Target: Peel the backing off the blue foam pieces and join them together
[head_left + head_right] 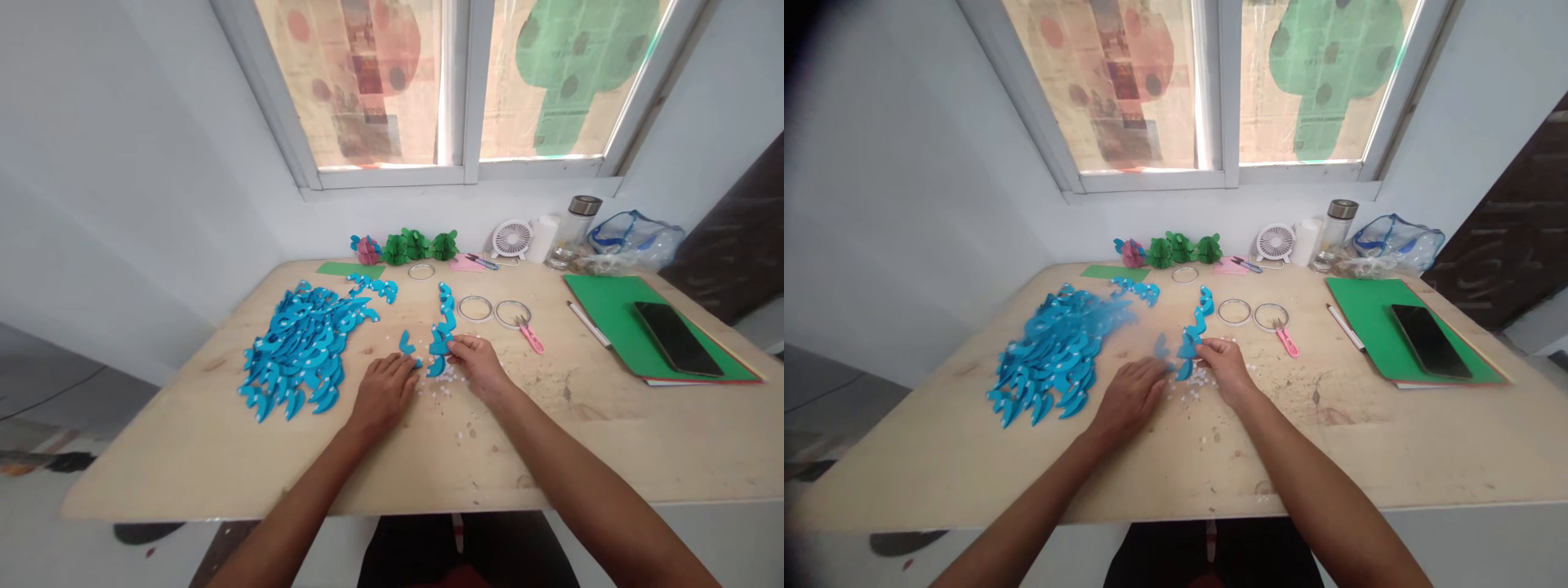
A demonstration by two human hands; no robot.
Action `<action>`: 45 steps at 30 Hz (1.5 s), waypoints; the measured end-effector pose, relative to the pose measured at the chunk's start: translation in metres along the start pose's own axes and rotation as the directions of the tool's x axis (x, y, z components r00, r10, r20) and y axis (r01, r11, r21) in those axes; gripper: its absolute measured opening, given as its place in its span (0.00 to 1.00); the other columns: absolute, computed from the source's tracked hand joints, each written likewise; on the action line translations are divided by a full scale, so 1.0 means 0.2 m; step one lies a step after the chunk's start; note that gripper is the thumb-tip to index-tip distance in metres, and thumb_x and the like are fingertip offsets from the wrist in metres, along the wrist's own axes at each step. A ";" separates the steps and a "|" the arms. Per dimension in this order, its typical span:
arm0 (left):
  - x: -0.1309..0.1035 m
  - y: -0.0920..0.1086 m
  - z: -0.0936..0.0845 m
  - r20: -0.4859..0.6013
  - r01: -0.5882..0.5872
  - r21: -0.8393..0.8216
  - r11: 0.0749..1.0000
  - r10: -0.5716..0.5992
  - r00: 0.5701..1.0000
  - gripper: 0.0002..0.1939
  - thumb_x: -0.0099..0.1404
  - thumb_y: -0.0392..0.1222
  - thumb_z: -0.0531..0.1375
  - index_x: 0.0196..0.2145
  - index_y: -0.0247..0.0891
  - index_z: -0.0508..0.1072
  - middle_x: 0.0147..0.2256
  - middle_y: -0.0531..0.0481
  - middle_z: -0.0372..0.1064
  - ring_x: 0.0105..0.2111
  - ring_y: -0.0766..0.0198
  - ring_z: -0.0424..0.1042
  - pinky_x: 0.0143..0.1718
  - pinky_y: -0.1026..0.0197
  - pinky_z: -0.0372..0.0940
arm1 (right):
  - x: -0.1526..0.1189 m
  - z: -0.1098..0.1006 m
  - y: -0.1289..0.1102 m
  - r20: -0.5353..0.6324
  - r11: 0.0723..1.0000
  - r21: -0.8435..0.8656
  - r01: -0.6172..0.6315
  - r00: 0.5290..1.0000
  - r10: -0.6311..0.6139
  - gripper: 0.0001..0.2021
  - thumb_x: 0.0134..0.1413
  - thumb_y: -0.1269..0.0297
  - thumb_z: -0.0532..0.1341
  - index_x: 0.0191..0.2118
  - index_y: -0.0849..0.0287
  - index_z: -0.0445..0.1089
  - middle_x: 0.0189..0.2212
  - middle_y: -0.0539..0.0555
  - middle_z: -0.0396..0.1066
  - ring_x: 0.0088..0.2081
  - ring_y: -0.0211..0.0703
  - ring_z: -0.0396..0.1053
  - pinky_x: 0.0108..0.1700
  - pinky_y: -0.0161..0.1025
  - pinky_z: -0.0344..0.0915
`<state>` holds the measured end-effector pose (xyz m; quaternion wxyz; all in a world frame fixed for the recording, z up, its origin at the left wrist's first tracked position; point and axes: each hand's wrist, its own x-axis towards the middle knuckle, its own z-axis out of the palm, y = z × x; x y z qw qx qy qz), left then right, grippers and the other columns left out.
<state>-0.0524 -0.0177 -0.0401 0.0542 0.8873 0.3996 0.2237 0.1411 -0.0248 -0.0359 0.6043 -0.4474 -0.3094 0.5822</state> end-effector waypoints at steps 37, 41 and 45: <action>0.28 0.08 -0.08 0.348 0.473 -0.860 0.191 -0.459 0.818 0.09 0.45 0.42 0.64 0.24 0.34 0.74 0.18 0.52 0.68 0.20 0.67 0.65 0.21 0.66 0.58 | -0.02 0.02 -0.02 0.072 0.987 -0.155 0.044 0.997 -0.033 0.09 0.37 0.60 0.66 0.26 0.59 0.75 0.20 0.50 0.72 0.23 0.36 0.64 0.29 0.35 0.58; 0.27 0.06 -0.05 0.489 0.550 -0.834 0.043 -0.402 0.774 0.12 0.43 0.43 0.66 0.24 0.33 0.73 0.20 0.51 0.69 0.22 0.67 0.67 0.22 0.66 0.59 | -0.02 0.02 -0.02 0.077 0.991 -0.128 0.043 0.996 -0.033 0.09 0.37 0.58 0.66 0.26 0.59 0.75 0.21 0.50 0.72 0.25 0.38 0.66 0.31 0.36 0.60; 0.26 0.02 -0.02 0.532 0.568 -0.822 -0.038 -0.406 0.743 0.14 0.42 0.45 0.67 0.24 0.33 0.71 0.20 0.51 0.69 0.21 0.68 0.66 0.20 0.68 0.57 | -0.02 0.03 -0.02 0.051 0.990 -0.135 0.028 0.998 -0.021 0.11 0.36 0.57 0.66 0.25 0.59 0.74 0.21 0.50 0.72 0.24 0.38 0.66 0.30 0.36 0.60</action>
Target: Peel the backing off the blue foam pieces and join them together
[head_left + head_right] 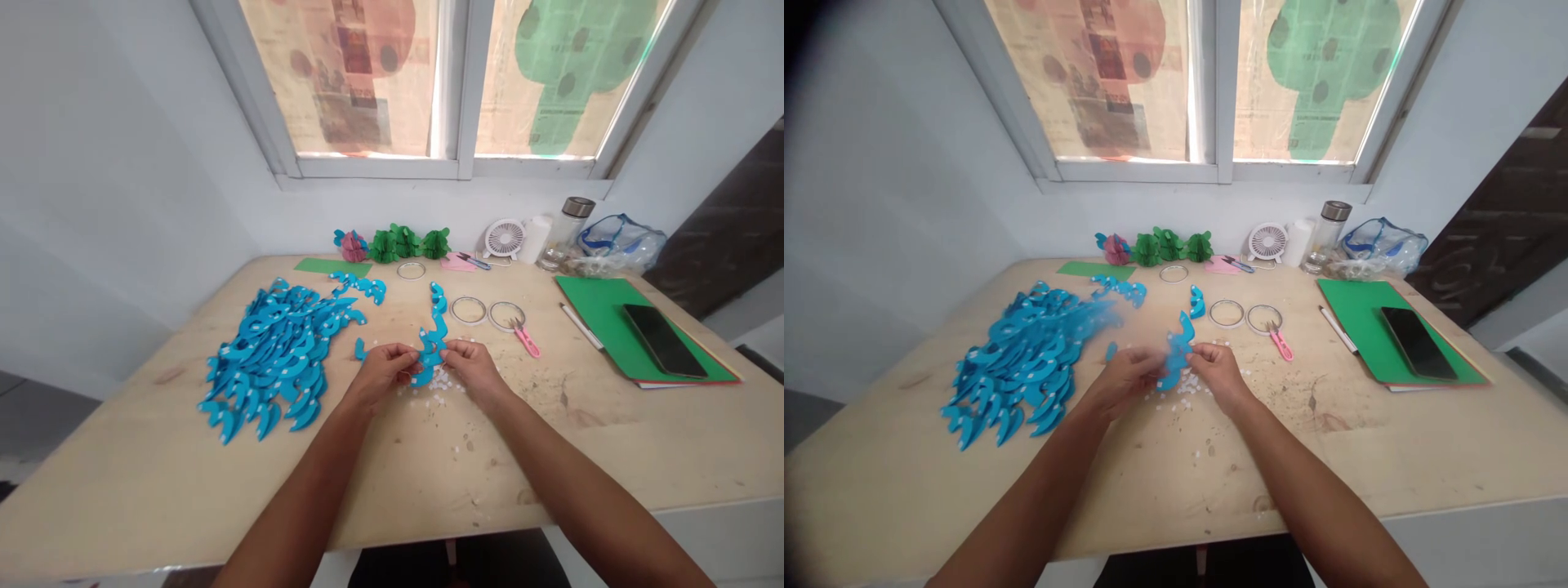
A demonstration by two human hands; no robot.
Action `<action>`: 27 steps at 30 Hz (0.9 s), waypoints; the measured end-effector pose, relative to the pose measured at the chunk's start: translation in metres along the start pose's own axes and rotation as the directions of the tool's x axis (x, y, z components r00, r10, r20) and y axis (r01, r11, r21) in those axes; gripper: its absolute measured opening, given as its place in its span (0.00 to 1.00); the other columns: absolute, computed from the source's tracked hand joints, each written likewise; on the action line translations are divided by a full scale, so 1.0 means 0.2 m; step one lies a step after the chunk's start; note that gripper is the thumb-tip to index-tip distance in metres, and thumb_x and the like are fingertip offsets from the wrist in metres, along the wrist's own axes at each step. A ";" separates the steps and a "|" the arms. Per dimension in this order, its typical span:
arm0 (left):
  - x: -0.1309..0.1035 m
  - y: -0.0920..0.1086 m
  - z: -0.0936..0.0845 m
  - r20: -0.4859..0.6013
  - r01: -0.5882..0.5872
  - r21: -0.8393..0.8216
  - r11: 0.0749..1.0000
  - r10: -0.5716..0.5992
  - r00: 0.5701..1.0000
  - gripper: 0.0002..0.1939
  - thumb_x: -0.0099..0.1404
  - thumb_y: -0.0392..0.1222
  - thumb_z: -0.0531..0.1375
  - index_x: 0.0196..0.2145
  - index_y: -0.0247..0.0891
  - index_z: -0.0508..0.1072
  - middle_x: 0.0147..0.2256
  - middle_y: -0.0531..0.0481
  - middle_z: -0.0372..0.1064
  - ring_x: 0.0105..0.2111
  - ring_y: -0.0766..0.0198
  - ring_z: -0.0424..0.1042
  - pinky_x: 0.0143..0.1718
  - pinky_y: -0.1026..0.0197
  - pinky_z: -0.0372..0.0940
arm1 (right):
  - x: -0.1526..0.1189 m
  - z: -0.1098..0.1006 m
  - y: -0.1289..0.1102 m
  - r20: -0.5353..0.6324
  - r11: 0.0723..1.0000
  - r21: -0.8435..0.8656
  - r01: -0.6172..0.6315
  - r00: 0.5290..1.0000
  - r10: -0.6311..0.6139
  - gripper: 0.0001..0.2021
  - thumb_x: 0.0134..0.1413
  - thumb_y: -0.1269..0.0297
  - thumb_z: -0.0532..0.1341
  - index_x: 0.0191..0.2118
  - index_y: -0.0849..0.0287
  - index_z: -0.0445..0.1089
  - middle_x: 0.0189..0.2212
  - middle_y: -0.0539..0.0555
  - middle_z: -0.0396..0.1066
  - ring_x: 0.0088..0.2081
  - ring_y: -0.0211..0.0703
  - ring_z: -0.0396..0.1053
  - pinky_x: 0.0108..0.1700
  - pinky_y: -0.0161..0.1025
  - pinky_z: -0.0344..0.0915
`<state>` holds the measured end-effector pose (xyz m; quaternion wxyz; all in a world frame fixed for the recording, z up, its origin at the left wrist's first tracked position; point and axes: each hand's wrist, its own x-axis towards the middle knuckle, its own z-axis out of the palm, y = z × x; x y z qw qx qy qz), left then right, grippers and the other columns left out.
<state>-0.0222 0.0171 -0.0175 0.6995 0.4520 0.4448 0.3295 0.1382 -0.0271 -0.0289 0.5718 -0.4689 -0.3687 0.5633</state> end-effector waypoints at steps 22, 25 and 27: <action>0.01 -0.02 -0.02 0.028 -0.148 -0.192 0.970 0.157 0.987 0.13 0.44 0.45 0.67 0.21 0.34 0.71 0.20 0.53 0.66 0.22 0.70 0.64 0.28 0.65 0.60 | -0.01 0.00 0.03 0.069 0.974 -0.228 0.005 0.998 0.011 0.10 0.42 0.57 0.63 0.27 0.60 0.73 0.19 0.49 0.71 0.20 0.35 0.63 0.24 0.33 0.55; 0.01 -0.04 -0.01 -0.001 -0.158 -0.190 0.969 0.161 0.987 0.13 0.44 0.45 0.67 0.22 0.33 0.71 0.21 0.52 0.67 0.23 0.70 0.65 0.27 0.65 0.60 | -0.01 0.01 0.03 0.079 0.968 -0.249 0.015 0.997 0.005 0.10 0.43 0.58 0.63 0.27 0.60 0.74 0.17 0.49 0.69 0.19 0.34 0.61 0.23 0.32 0.54; 0.02 -0.05 0.00 -0.029 -0.165 -0.182 0.969 0.162 0.986 0.13 0.43 0.45 0.68 0.21 0.33 0.71 0.21 0.52 0.67 0.22 0.69 0.65 0.26 0.65 0.60 | -0.01 0.01 0.02 0.084 0.968 -0.252 0.022 0.996 -0.001 0.09 0.42 0.60 0.63 0.28 0.60 0.74 0.17 0.48 0.69 0.19 0.34 0.61 0.23 0.32 0.54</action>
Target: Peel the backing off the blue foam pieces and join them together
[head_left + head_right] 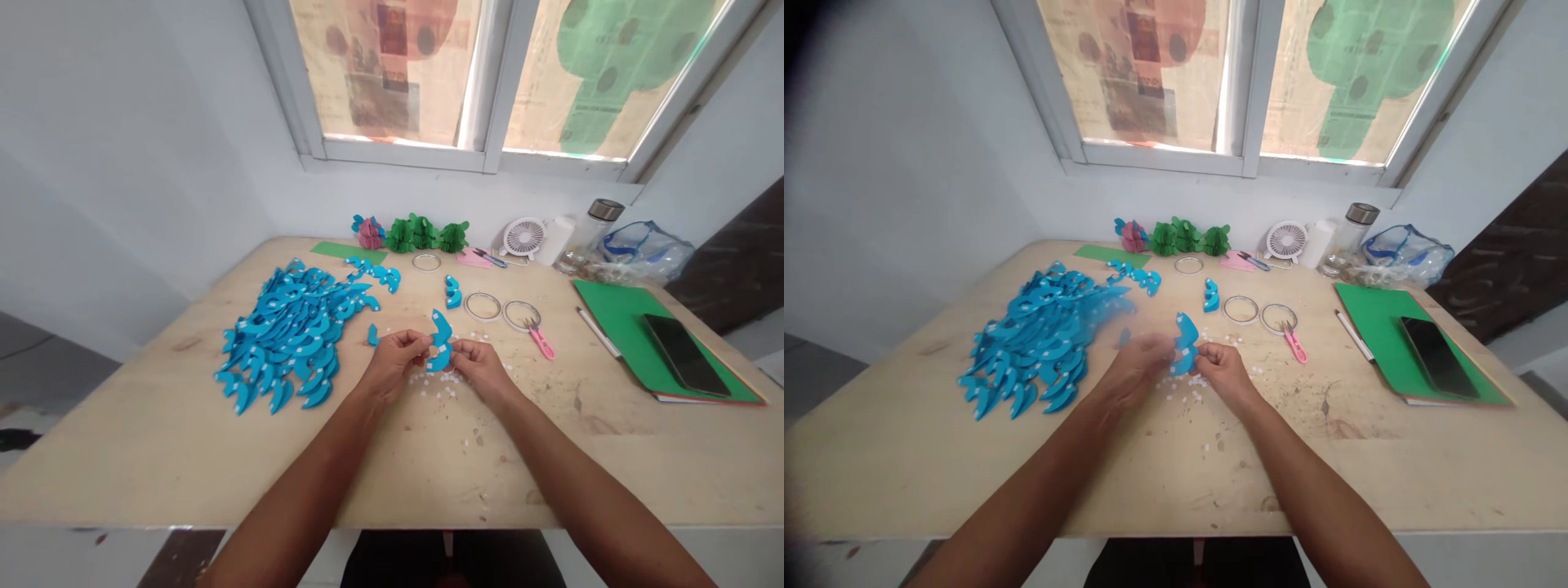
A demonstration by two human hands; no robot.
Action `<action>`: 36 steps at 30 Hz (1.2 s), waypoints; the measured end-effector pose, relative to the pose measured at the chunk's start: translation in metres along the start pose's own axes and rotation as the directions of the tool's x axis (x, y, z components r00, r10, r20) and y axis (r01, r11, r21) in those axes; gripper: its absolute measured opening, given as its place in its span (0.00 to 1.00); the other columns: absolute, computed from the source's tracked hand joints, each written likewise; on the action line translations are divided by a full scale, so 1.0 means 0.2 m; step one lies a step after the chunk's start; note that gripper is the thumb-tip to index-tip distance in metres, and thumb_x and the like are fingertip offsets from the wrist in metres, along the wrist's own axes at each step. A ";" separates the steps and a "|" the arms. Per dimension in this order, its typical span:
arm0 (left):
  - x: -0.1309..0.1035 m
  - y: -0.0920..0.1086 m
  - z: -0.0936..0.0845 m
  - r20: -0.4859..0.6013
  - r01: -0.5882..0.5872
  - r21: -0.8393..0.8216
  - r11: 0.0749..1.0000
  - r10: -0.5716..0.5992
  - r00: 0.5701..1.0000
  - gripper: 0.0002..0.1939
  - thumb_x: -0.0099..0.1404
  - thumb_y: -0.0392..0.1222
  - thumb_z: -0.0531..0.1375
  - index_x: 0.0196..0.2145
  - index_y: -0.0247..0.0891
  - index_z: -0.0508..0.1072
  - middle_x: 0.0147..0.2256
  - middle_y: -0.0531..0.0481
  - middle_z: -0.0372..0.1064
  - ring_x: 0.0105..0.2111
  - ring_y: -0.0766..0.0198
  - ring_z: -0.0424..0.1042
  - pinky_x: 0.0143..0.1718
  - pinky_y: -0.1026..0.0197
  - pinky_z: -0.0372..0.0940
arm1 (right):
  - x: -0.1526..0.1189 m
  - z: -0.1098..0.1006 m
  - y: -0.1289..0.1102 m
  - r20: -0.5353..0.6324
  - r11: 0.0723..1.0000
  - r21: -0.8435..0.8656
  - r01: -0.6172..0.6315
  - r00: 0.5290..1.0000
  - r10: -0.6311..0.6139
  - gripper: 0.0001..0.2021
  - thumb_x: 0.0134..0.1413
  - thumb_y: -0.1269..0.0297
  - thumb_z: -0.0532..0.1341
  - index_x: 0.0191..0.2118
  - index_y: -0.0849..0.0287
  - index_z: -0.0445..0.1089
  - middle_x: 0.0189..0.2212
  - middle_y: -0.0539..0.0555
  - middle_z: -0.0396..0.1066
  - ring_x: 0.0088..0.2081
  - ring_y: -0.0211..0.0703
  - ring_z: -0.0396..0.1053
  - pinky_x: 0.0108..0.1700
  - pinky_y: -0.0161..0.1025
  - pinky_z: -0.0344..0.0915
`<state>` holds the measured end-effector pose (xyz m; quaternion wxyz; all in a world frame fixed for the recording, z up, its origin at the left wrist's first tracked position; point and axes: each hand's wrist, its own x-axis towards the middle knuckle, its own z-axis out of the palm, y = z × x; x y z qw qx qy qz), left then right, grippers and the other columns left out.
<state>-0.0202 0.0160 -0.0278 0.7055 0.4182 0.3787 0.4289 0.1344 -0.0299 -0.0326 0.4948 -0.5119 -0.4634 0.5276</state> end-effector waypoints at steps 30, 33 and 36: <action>0.01 -0.06 0.07 -0.180 -0.152 0.052 0.987 0.159 0.971 0.11 0.43 0.44 0.66 0.18 0.34 0.70 0.17 0.52 0.68 0.18 0.70 0.63 0.21 0.67 0.57 | -0.01 0.01 -0.03 0.031 0.997 -0.070 0.024 0.999 -0.022 0.12 0.44 0.57 0.63 0.29 0.63 0.73 0.18 0.49 0.67 0.20 0.33 0.61 0.24 0.31 0.55; 0.01 -0.06 0.07 -0.178 -0.152 0.053 0.987 0.159 0.971 0.11 0.44 0.44 0.66 0.18 0.33 0.70 0.17 0.52 0.68 0.19 0.69 0.64 0.21 0.67 0.58 | -0.01 0.02 -0.03 0.019 0.997 -0.080 0.020 1.000 -0.018 0.12 0.44 0.57 0.62 0.28 0.63 0.73 0.17 0.49 0.66 0.19 0.32 0.60 0.23 0.31 0.54; 0.00 -0.06 0.07 -0.182 -0.148 0.050 0.988 0.155 0.971 0.12 0.44 0.44 0.66 0.18 0.33 0.70 0.17 0.51 0.68 0.19 0.69 0.65 0.21 0.66 0.58 | -0.01 0.01 -0.03 0.031 0.996 -0.086 0.034 0.999 -0.031 0.12 0.45 0.58 0.62 0.29 0.63 0.73 0.19 0.50 0.68 0.20 0.33 0.60 0.24 0.31 0.54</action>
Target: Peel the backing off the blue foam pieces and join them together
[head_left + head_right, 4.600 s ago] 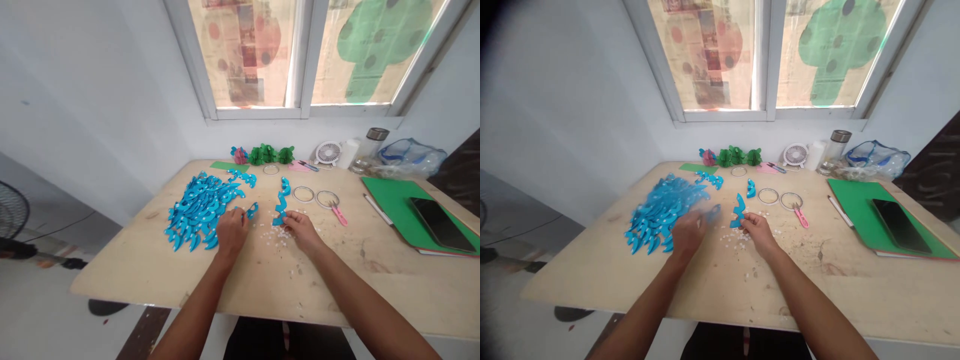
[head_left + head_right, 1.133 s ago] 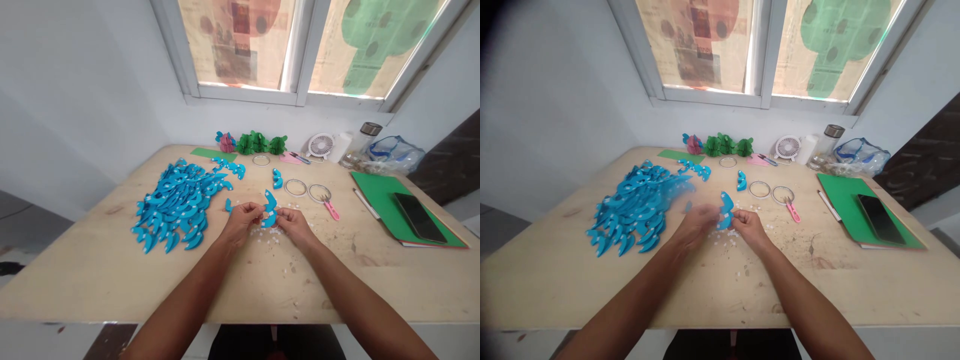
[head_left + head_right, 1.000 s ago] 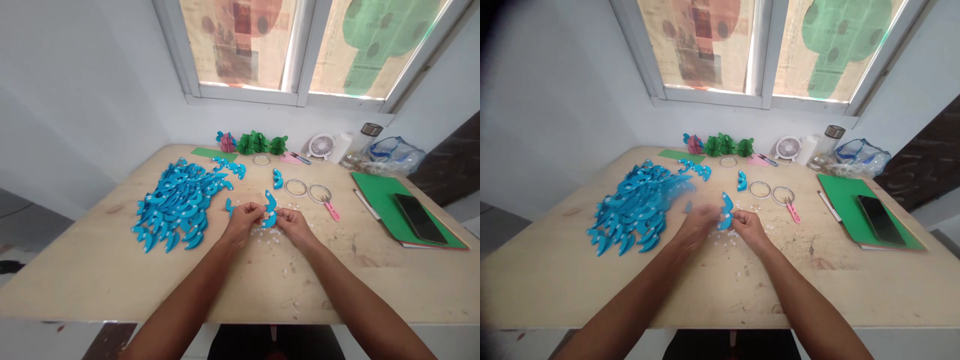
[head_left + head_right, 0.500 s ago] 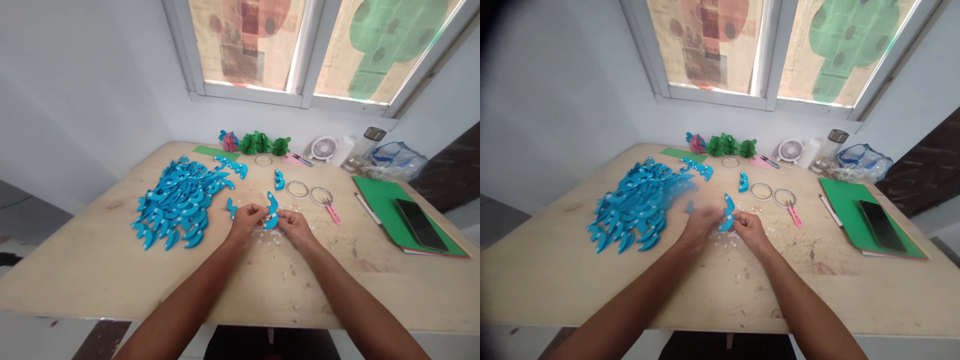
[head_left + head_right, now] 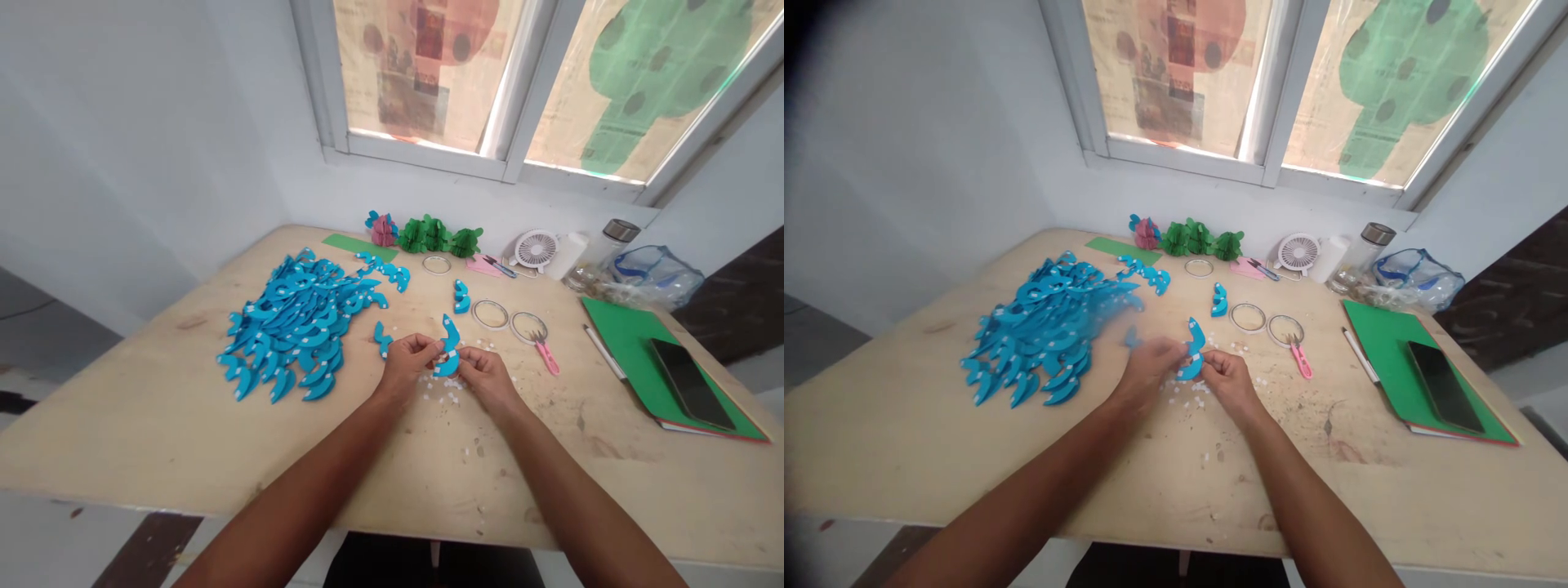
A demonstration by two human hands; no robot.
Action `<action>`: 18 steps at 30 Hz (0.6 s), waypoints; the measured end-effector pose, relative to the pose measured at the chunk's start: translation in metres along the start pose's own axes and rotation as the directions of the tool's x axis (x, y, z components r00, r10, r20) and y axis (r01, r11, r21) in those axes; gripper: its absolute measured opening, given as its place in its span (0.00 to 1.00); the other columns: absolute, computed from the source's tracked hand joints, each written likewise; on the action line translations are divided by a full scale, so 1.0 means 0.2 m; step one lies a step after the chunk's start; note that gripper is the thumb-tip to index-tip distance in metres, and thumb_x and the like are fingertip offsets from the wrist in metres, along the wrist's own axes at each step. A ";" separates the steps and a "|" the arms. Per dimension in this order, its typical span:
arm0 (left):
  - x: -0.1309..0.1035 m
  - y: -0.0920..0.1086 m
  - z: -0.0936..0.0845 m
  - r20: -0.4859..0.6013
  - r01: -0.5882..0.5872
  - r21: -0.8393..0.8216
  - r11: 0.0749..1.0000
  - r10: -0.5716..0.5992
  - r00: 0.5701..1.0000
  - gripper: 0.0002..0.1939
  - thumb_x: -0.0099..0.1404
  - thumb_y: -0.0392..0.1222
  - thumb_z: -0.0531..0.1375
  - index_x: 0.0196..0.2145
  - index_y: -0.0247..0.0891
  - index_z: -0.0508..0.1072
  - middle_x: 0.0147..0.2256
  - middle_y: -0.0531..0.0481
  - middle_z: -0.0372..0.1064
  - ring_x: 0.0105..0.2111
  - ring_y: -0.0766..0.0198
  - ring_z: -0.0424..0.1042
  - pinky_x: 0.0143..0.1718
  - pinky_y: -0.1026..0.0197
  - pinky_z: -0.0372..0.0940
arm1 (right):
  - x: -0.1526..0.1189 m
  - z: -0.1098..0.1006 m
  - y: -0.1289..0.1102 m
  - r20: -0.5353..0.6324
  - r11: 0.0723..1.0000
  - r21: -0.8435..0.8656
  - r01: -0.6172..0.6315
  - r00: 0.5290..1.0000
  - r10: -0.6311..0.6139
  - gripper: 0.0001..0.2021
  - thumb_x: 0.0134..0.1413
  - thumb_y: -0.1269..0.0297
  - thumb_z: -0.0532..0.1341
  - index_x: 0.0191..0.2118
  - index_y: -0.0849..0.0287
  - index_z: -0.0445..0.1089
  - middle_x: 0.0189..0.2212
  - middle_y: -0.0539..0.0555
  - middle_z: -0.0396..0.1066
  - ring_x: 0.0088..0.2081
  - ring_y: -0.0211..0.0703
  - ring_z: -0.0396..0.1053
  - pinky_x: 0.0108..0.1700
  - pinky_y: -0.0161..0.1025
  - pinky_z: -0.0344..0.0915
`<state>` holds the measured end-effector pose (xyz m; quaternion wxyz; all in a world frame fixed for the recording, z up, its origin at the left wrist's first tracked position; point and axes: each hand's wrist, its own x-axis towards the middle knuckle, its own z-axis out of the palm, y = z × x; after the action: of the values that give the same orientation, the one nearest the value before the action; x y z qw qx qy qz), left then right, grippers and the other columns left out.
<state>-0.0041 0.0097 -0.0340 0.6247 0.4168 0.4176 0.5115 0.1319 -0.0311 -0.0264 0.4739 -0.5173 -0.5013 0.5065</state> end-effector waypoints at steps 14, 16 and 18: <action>-0.02 0.02 0.03 -0.052 0.004 -0.014 1.000 -0.004 0.999 0.11 0.44 0.43 0.65 0.17 0.34 0.69 0.16 0.53 0.66 0.18 0.70 0.62 0.21 0.67 0.56 | 0.00 0.00 -0.01 0.035 1.000 -0.016 0.012 0.999 -0.011 0.13 0.45 0.58 0.62 0.32 0.63 0.74 0.21 0.51 0.71 0.23 0.35 0.63 0.26 0.31 0.57; -0.03 0.03 0.03 -0.060 0.004 -0.005 1.000 -0.004 0.998 0.11 0.44 0.42 0.65 0.17 0.34 0.69 0.16 0.53 0.66 0.18 0.70 0.62 0.21 0.67 0.56 | 0.00 0.00 0.00 0.037 1.000 -0.021 0.016 0.999 -0.015 0.13 0.45 0.58 0.62 0.32 0.63 0.74 0.21 0.51 0.71 0.23 0.34 0.64 0.26 0.31 0.57; -0.03 0.04 0.03 -0.067 0.005 0.001 1.000 -0.005 0.998 0.10 0.44 0.42 0.65 0.16 0.34 0.68 0.16 0.53 0.66 0.18 0.70 0.62 0.22 0.67 0.57 | 0.00 -0.01 0.01 0.041 1.000 -0.021 0.018 0.999 -0.017 0.13 0.45 0.58 0.62 0.33 0.63 0.74 0.21 0.50 0.70 0.23 0.34 0.64 0.27 0.31 0.58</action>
<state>-0.0007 0.0041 -0.0247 0.6114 0.3986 0.4395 0.5235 0.1336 -0.0317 -0.0276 0.4626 -0.5074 -0.5207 0.5073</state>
